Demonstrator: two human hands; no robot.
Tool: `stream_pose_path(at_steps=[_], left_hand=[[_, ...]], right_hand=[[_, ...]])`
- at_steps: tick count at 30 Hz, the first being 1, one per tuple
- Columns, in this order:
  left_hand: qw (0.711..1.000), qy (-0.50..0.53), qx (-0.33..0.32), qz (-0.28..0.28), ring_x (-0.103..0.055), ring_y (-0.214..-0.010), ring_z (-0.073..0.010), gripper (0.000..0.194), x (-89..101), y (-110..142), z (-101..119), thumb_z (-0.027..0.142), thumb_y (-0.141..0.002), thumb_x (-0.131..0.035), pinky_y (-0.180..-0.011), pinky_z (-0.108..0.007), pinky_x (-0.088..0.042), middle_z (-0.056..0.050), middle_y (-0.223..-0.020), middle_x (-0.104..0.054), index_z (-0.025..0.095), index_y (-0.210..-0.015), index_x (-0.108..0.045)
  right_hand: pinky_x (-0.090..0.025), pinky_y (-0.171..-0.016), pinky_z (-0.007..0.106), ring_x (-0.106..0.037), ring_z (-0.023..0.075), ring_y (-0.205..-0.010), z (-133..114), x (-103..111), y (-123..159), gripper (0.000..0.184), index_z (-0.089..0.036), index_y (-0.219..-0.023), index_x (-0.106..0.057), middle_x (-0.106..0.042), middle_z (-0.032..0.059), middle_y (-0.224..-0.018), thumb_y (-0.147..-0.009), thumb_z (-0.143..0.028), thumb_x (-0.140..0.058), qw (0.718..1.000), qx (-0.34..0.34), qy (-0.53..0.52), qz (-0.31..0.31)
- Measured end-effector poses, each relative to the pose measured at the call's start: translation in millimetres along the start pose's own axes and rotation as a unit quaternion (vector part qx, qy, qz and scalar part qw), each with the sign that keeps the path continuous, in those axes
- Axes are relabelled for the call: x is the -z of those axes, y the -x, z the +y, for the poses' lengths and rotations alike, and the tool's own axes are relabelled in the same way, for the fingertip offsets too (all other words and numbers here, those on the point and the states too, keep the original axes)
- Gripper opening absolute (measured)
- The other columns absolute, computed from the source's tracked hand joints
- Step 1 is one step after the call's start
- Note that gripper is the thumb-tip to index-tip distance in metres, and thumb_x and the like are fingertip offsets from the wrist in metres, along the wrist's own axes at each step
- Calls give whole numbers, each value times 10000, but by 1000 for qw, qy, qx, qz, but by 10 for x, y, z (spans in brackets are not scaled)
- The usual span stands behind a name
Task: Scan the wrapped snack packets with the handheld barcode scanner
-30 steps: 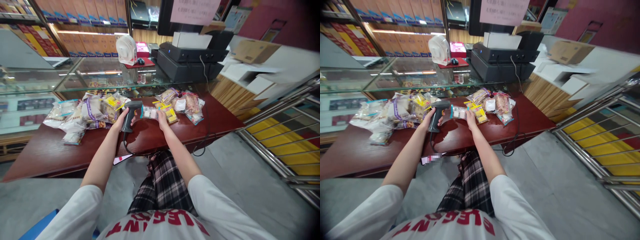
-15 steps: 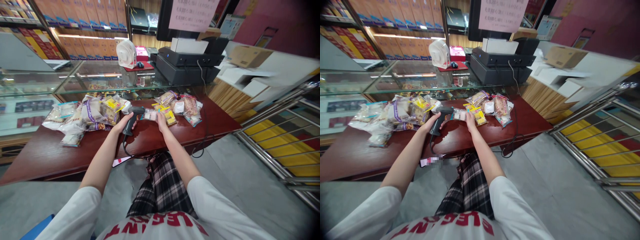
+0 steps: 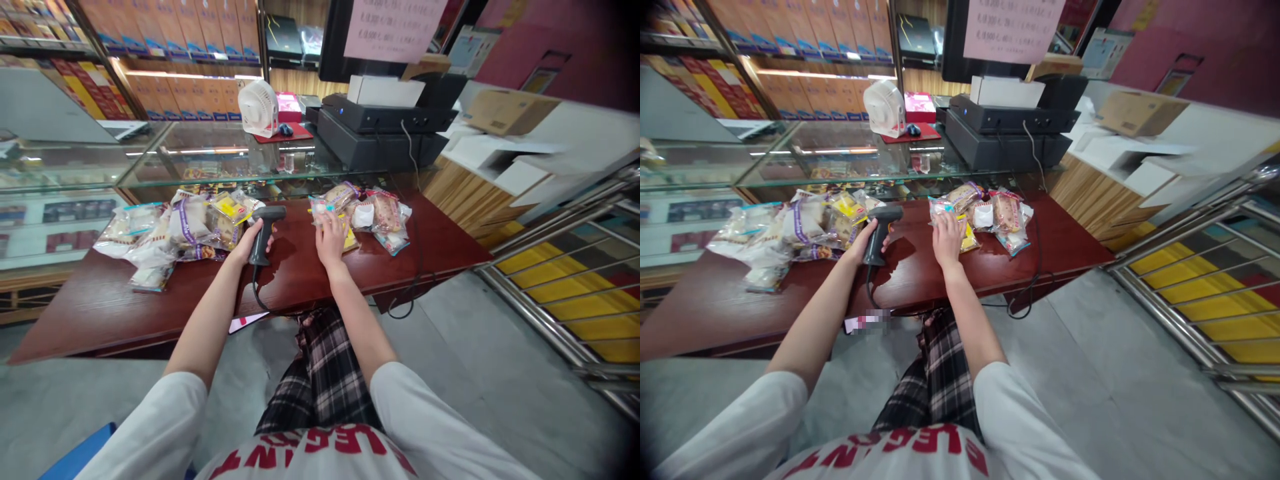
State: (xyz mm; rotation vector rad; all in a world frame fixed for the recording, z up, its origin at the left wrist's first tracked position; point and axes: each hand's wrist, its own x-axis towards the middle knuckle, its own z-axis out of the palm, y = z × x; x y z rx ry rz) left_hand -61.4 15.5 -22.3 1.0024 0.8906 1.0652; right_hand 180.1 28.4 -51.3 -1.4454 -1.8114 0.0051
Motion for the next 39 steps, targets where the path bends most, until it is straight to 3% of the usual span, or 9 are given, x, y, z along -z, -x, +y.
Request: stream_pose_path(at_steps=[5,13,18,21,24,26,29,33,39], left_hand=[[995,67,-46,52,-530,-408,-111,555,22,33,102,678,-891,-509,-392,-206,-403,-6,-546,-566,134,-896,-616],[977,133,-89,143,-501,-391,-100,568,138,86,191,717,-897,-460,-387,-207,-400,15,-528,-517,166,-812,-570],[966,167,-97,172,-496,-396,-97,582,197,80,210,749,-870,-473,-371,-206,-379,17,-546,-517,178,-784,-550],[964,177,-108,168,-496,-402,-95,582,202,55,202,750,-864,-486,-382,-206,-390,20,-548,-514,176,-805,-562],[964,184,-115,154,-494,-401,-94,571,193,35,187,740,-868,-490,-391,-210,-399,23,-547,-518,177,-809,-563],[963,188,-119,153,-504,-404,-96,566,188,30,179,735,-869,-495,-393,-211,-401,23,-546,-521,176,-800,-557],[960,188,-125,165,-523,-413,-103,573,188,32,175,740,-872,-482,-395,-214,-408,21,-547,-521,177,-788,-545],[963,178,-116,165,-512,-408,-100,586,192,31,182,746,-893,-428,-397,-220,-409,20,-558,-517,182,-792,-550],[962,177,-118,170,-493,-403,-93,584,160,38,221,744,-895,-426,-402,-216,-403,21,-544,-498,186,-763,-536]], right_hand=[[22,-1243,618,-247,288,-1531,-67,-42,47,428,-195,-1273,-668,-444,116,-1566,-897,-118,-478,987,34,95,-123],[58,-1165,752,-143,371,-1549,80,-154,-17,414,-196,-1325,-637,-471,137,-1544,-943,-234,-483,993,-89,27,-72],[-3,-1200,721,-123,340,-1557,44,-165,-67,489,-137,-1360,-582,-412,158,-1574,-886,-126,-464,996,-38,-6,-77],[-40,-1255,623,-281,309,-1512,-146,-179,-185,528,-132,-1361,-573,-458,148,-1532,-848,-70,-466,991,47,-14,-121],[-233,-1245,523,-448,295,-1406,-438,-339,-376,502,-131,-1386,-542,-499,156,-1483,-887,-129,-490,975,112,-59,-181],[-384,-1160,484,-489,316,-1364,-635,-536,-487,595,-117,-1463,-445,-466,183,-1504,-895,-237,-577,968,101,-95,-208],[-451,-1082,485,-530,339,-1313,-843,-860,-545,801,-156,-1526,-333,-447,188,-1518,-845,-366,-700,965,50,-126,-223],[-439,-1052,515,-583,343,-1211,-896,-1099,-463,606,-197,-1438,-441,-577,169,-1360,-888,-340,-652,974,34,-113,-192],[-496,-943,374,-604,268,-1122,-816,-1102,-425,417,-173,-1192,-516,-555,149,-1291,-835,-318,-676,974,-33,-165,-150]])
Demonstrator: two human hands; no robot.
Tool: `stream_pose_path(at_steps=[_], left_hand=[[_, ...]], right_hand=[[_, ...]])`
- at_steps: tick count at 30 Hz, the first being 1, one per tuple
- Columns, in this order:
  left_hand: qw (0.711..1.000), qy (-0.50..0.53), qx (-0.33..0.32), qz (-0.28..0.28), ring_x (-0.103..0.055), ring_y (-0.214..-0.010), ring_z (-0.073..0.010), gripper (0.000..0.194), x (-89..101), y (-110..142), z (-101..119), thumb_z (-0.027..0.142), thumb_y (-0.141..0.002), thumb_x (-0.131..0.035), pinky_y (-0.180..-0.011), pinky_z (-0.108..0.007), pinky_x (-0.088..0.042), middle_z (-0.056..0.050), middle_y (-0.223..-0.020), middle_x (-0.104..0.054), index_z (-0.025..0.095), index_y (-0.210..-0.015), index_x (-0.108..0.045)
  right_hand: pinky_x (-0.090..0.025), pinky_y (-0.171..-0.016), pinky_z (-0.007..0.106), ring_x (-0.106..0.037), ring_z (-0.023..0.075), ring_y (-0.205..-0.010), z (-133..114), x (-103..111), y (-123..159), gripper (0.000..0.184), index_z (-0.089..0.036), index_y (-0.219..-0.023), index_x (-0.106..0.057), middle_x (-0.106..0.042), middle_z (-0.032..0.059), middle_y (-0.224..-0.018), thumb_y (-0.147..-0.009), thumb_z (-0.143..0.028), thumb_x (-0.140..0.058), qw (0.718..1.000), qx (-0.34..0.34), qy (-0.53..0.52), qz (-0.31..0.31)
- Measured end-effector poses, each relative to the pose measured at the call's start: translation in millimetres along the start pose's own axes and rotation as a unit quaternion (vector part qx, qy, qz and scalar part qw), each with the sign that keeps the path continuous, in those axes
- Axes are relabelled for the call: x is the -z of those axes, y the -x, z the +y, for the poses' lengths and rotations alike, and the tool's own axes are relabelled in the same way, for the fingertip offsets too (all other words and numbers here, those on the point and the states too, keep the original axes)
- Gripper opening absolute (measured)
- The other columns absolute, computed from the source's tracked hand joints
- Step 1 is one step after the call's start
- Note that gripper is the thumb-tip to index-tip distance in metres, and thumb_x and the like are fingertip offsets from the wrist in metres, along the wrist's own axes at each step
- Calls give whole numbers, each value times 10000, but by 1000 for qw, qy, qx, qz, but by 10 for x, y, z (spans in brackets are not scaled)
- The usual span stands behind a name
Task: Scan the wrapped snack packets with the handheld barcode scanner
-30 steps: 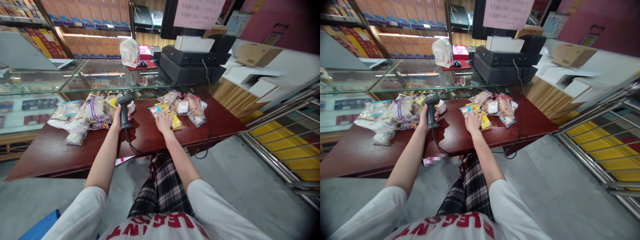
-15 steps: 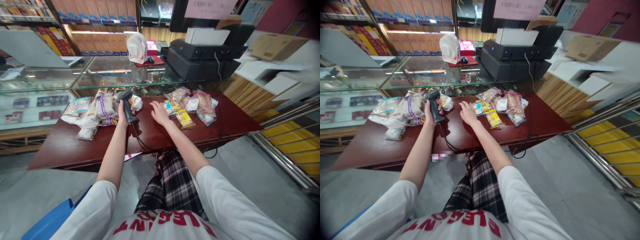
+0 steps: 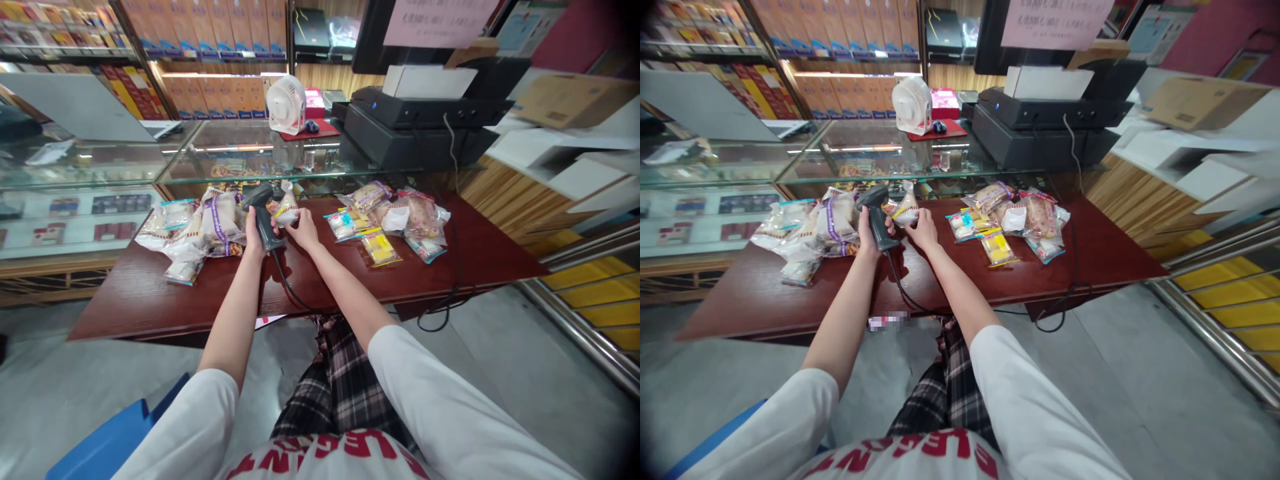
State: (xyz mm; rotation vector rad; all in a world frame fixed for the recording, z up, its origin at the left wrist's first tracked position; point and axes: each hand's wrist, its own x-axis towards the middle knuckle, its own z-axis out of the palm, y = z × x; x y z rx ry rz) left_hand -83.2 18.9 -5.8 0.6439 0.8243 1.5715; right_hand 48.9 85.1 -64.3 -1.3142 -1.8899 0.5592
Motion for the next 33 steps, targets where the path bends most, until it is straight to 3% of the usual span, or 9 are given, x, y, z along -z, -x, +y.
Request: stream_pose_path(at_steps=[3,6,11,14,18,23,28,33], left_hand=[[1000,-7,-1,12,-498,-407,-93,595,-12,14,23,765,-877,-436,-395,-210,-391,23,-543,-495,188,-756,-521],[1000,-1,-15,14,-487,-404,-79,607,-3,13,39,780,-863,-443,-406,-199,-392,34,-547,-489,186,-763,-516],[1000,6,-16,4,-483,-407,-75,608,16,-8,41,785,-860,-438,-414,-197,-384,41,-545,-487,188,-767,-503],[1000,1,-14,4,-485,-411,-76,592,20,-17,35,771,-870,-432,-418,-197,-383,38,-546,-495,194,-748,-483],[1000,-7,-11,3,-490,-408,-80,613,33,-32,26,787,-845,-461,-411,-196,-376,38,-547,-503,181,-816,-554],[999,-23,18,-31,-520,-411,-107,651,38,-32,19,801,-826,-479,-394,-213,-391,31,-543,-510,165,-900,-597],[993,-60,69,-80,-541,-409,-121,649,26,17,2,771,-823,-531,-377,-219,-399,17,-548,-538,141,-952,-612],[988,-78,81,-107,-498,-376,-107,634,40,41,-36,761,-819,-547,-350,-212,-371,19,-543,-535,143,-944,-614]], right_hand=[[-478,-948,341,-577,247,-1146,20,3,-18,376,-199,-1056,-510,-551,135,-1282,-781,-341,-723,1000,10,-28,4],[-466,-893,321,-587,213,-996,65,8,-43,240,-232,-882,-468,-603,71,-1072,-801,-320,-675,999,-2,-47,13],[-431,-790,282,-540,171,-828,191,115,-93,282,-250,-808,-403,-576,-19,-870,-752,-305,-673,993,-23,-117,5],[-405,-718,258,-504,154,-744,288,291,-103,284,-249,-785,-414,-546,-53,-780,-716,-299,-684,989,-28,-142,-39],[-384,-694,261,-467,144,-684,430,682,-25,286,-238,-743,-449,-510,-66,-711,-659,-252,-721,991,-9,-107,-74],[-464,-782,309,-572,175,-797,592,1056,254,258,-233,-790,-489,-598,-23,-847,-647,-228,-703,983,7,-160,-91],[-527,-888,356,-634,200,-999,700,1060,444,337,-252,-863,-418,-606,37,-1065,-685,-329,-693,949,-23,-314,-20],[-537,-941,365,-642,203,-1076,692,1063,442,630,-278,-1200,-403,-601,83,-1206,-692,-377,-764,936,-60,-343,43]])
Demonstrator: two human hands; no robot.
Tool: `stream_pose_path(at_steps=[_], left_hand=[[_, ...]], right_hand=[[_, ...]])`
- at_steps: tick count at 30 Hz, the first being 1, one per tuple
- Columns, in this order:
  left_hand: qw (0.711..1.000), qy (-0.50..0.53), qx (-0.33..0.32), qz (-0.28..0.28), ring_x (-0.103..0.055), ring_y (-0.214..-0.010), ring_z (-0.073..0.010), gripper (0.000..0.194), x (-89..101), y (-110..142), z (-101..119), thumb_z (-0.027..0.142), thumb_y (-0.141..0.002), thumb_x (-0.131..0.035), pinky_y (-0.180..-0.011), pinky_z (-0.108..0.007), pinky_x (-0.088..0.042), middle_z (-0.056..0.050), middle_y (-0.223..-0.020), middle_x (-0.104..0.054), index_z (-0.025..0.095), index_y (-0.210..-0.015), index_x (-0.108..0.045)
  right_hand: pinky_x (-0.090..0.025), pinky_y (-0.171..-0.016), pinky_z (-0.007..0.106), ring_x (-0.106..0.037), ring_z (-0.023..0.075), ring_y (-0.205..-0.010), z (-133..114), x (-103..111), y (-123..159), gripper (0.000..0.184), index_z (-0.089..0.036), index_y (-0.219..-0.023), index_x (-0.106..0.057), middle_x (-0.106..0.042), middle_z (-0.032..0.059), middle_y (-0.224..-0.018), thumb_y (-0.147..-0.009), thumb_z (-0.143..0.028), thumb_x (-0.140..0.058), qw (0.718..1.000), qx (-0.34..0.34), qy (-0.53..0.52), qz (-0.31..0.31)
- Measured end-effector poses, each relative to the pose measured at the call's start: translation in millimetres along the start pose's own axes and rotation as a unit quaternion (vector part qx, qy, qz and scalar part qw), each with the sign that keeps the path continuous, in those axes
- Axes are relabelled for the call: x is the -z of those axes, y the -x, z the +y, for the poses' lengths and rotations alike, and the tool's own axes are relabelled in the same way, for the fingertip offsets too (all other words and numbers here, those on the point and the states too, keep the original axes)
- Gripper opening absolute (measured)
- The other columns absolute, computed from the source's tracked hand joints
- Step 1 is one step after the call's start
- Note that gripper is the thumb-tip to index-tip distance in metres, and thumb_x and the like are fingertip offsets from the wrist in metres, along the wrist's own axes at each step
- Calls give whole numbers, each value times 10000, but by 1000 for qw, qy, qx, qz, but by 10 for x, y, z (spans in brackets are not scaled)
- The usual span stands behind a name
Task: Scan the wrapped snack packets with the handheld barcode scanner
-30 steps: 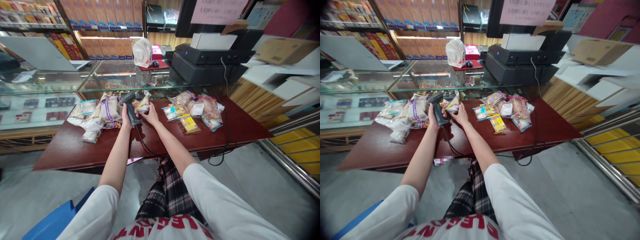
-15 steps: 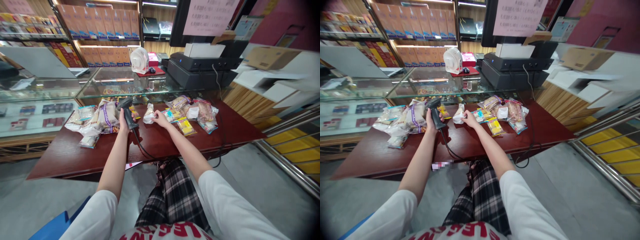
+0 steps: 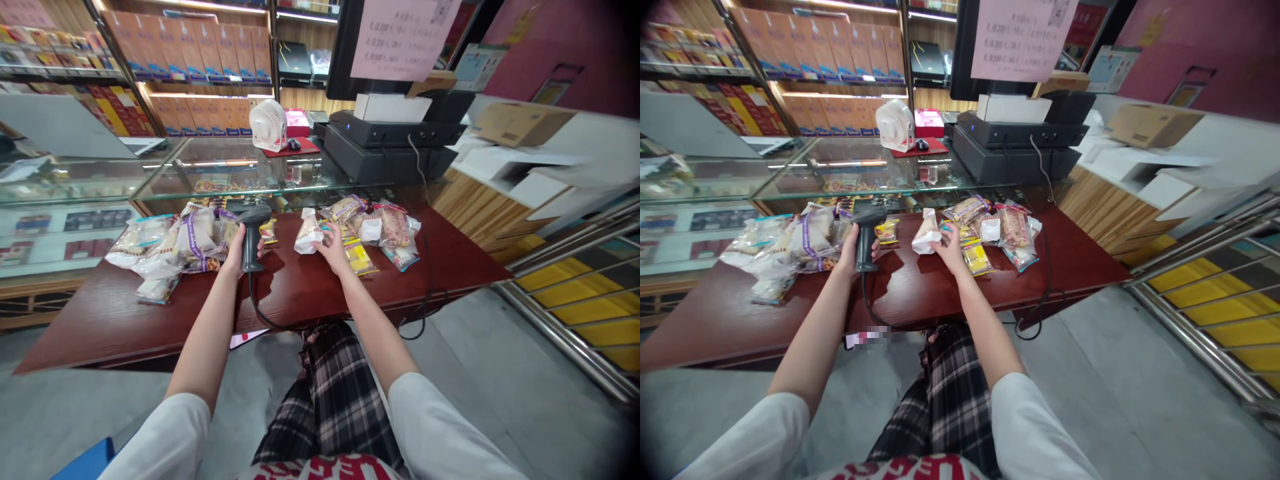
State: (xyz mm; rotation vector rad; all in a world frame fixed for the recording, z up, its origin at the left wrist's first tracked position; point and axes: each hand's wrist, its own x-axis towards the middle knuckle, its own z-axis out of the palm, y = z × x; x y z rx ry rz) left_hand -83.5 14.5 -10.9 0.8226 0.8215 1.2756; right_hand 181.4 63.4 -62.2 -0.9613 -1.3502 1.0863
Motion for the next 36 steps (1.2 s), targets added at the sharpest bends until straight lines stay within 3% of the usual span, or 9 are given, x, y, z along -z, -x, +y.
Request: stream_pose_path(at_steps=[4,8,12,15,18,25,29,32,36], left_hand=[[1000,-13,-2,-9,-496,-381,-106,630,-2,-7,-41,757,-820,-547,-349,-210,-370,12,-538,-533,139,-922,-621],[999,-29,9,-9,-507,-391,-113,625,-27,4,-63,761,-815,-555,-349,-215,-376,9,-545,-541,146,-912,-614],[999,-41,21,-15,-533,-411,-113,621,-66,27,-58,755,-824,-556,-378,-208,-402,8,-562,-560,144,-921,-604],[998,-51,27,-13,-533,-408,-112,629,-92,27,-58,762,-851,-507,-385,-205,-395,6,-555,-557,142,-902,-599],[998,-55,36,-5,-524,-404,-106,657,-115,11,-61,772,-866,-463,-387,-203,-383,5,-555,-554,134,-920,-611],[996,-80,37,-13,-522,-406,-106,651,-149,0,-57,767,-872,-460,-396,-200,-394,0,-546,-558,133,-904,-607],[994,-92,49,-33,-535,-412,-111,653,-93,8,-51,764,-863,-483,-400,-202,-404,-12,-554,-573,127,-903,-621],[991,-105,74,-30,-537,-403,-117,698,-57,20,-32,786,-859,-449,-399,-213,-412,-23,-553,-578,114,-902,-635],[989,-120,84,-31,-539,-399,-123,759,-37,39,-14,821,-841,-415,-387,-215,-399,-33,-547,-581,102,-913,-648]], right_hand=[[-516,-1021,406,-630,228,-1154,-35,6,31,680,-259,-1312,-400,-613,113,-1243,-728,-331,-739,999,44,18,-14],[-391,-1171,449,-540,245,-1310,-84,7,126,557,-231,-1335,-443,-575,138,-1332,-809,-249,-626,978,145,147,-21],[-216,-1266,523,-225,291,-1537,-126,-61,246,779,-243,-1477,-333,-305,139,-1592,-787,-250,-695,921,230,286,-131],[-185,-1263,585,-89,340,-1564,-110,-136,282,943,-254,-1506,-294,-131,142,-1645,-723,-334,-815,909,225,321,-141],[-232,-1247,588,-156,353,-1546,-75,-176,275,833,-258,-1433,-392,-172,143,-1619,-733,-375,-828,913,194,334,-128],[-468,-1073,484,-560,301,-1224,-77,-142,227,491,-211,-1174,-515,-549,128,-1266,-778,-335,-777,915,159,332,-163],[-434,-1105,475,-521,290,-1286,-115,-72,204,351,-218,-1067,-534,-531,125,-1360,-761,-157,-694,898,214,342,-176],[-370,-1157,510,-485,303,-1339,-164,-2,195,360,-225,-1038,-553,-519,112,-1437,-727,-73,-651,885,233,367,-166],[-400,-1119,521,-524,309,-1300,-212,52,185,367,-229,-1013,-561,-558,93,-1436,-703,-43,-625,876,238,375,-189]])
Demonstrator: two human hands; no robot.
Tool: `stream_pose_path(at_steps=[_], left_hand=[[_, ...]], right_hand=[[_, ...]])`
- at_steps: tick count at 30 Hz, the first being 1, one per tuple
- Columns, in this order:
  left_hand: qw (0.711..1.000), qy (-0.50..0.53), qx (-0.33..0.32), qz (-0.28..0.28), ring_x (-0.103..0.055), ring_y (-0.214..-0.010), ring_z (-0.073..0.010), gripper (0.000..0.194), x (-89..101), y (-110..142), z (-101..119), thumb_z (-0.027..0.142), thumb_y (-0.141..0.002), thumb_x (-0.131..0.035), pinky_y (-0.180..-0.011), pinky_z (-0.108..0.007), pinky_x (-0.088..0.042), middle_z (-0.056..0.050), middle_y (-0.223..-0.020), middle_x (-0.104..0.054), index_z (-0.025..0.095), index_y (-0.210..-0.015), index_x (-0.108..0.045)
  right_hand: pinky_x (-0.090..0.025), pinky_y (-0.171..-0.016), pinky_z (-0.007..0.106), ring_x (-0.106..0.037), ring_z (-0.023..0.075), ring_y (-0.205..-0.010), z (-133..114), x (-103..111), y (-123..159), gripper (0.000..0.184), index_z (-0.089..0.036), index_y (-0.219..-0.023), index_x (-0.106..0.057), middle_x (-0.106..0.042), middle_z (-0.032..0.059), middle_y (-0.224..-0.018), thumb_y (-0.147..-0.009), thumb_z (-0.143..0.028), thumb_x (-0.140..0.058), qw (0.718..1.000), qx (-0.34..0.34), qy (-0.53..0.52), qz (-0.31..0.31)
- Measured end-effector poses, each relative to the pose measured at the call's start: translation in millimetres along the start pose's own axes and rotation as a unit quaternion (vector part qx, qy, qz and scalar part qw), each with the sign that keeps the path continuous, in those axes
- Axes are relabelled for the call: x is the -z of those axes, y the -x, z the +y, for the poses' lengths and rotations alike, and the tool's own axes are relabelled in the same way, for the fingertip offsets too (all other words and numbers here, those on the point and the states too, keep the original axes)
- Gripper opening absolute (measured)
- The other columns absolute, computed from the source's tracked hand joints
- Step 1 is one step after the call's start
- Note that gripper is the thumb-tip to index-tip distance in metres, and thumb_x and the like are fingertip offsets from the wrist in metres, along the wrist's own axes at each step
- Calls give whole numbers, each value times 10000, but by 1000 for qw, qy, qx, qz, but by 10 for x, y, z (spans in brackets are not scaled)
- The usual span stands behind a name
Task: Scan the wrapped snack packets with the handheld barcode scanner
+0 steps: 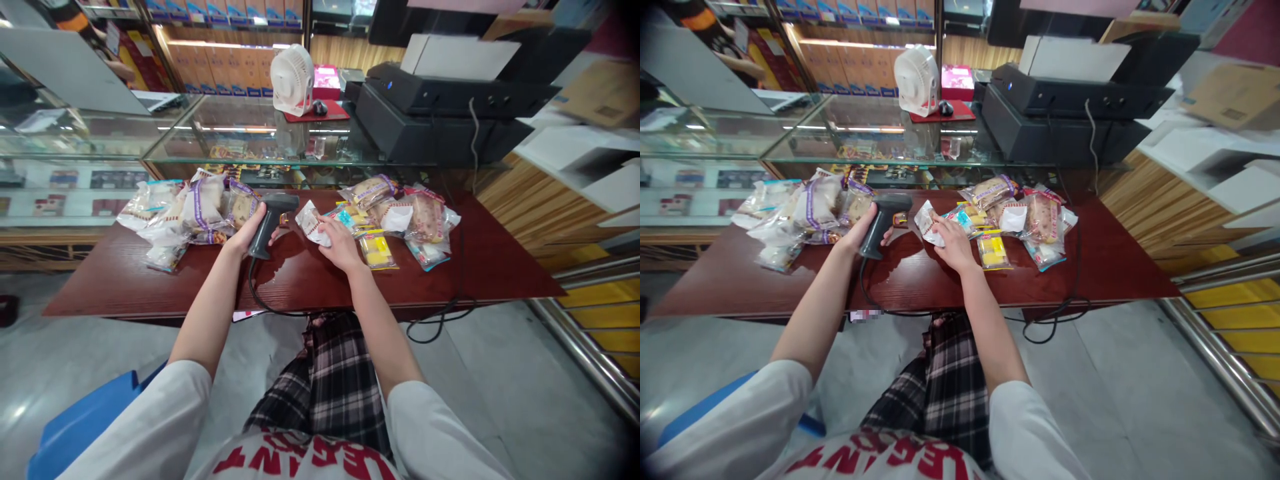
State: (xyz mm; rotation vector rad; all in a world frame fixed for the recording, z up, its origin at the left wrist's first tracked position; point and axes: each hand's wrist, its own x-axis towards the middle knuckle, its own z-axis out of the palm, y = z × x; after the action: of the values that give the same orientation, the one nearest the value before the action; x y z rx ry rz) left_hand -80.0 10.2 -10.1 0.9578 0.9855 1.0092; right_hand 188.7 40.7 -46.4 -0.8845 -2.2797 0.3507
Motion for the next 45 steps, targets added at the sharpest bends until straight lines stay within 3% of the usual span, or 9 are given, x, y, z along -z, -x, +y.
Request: stream_pose_path(at_steps=[5,20,32,36,40,43,45], left_hand=[[999,-26,21,-43,-545,-409,-131,731,12,-4,-34,800,-843,-460,-395,-218,-416,-47,-553,-595,101,-925,-657],[999,8,48,-18,-543,-434,-119,589,-51,-28,-35,664,-932,-475,-393,-219,-426,-50,-600,-606,100,-911,-641],[997,23,30,-67,-544,-410,-138,721,-9,17,-2,776,-851,-482,-389,-224,-403,-41,-544,-577,90,-974,-664],[996,63,6,-55,-525,-399,-122,722,-9,19,29,787,-861,-445,-400,-223,-409,-15,-542,-558,105,-964,-658],[995,101,-23,-17,-503,-379,-111,730,16,24,58,799,-871,-398,-383,-214,-386,1,-520,-529,113,-928,-643],[990,133,-43,5,-512,-382,-111,729,31,38,67,795,-875,-395,-380,-210,-387,-3,-519,-535,113,-940,-646],[986,156,-54,11,-519,-382,-113,724,23,46,66,787,-881,-396,-379,-208,-390,-4,-517,-540,113,-953,-650]], right_hand=[[-436,-1059,509,-553,318,-1253,-15,14,-13,334,-230,-962,-561,-591,86,-1414,-687,-47,-606,1000,15,-1,-10],[-412,-1096,510,-543,313,-1282,-29,-7,-10,330,-220,-976,-576,-603,119,-1379,-677,-83,-595,1000,-11,-15,-11],[-408,-1124,511,-506,306,-1314,-6,-30,4,351,-229,-1056,-572,-547,107,-1406,-728,-105,-604,1000,-11,-7,9],[-380,-1135,543,-502,325,-1308,10,-36,-10,306,-224,-1108,-566,-544,137,-1384,-807,-193,-616,993,-55,39,94],[-348,-1124,602,-477,351,-1315,134,-5,-10,404,-207,-1262,-493,-531,186,-1357,-893,-353,-569,958,-161,78,223],[-279,-1126,675,-338,411,-1418,238,37,5,557,-163,-1353,-426,-384,248,-1465,-888,-437,-563,917,-236,110,304],[-211,-1137,714,-249,434,-1462,255,61,14,616,-148,-1385,-408,-303,262,-1512,-877,-459,-567,902,-249,124,330]])
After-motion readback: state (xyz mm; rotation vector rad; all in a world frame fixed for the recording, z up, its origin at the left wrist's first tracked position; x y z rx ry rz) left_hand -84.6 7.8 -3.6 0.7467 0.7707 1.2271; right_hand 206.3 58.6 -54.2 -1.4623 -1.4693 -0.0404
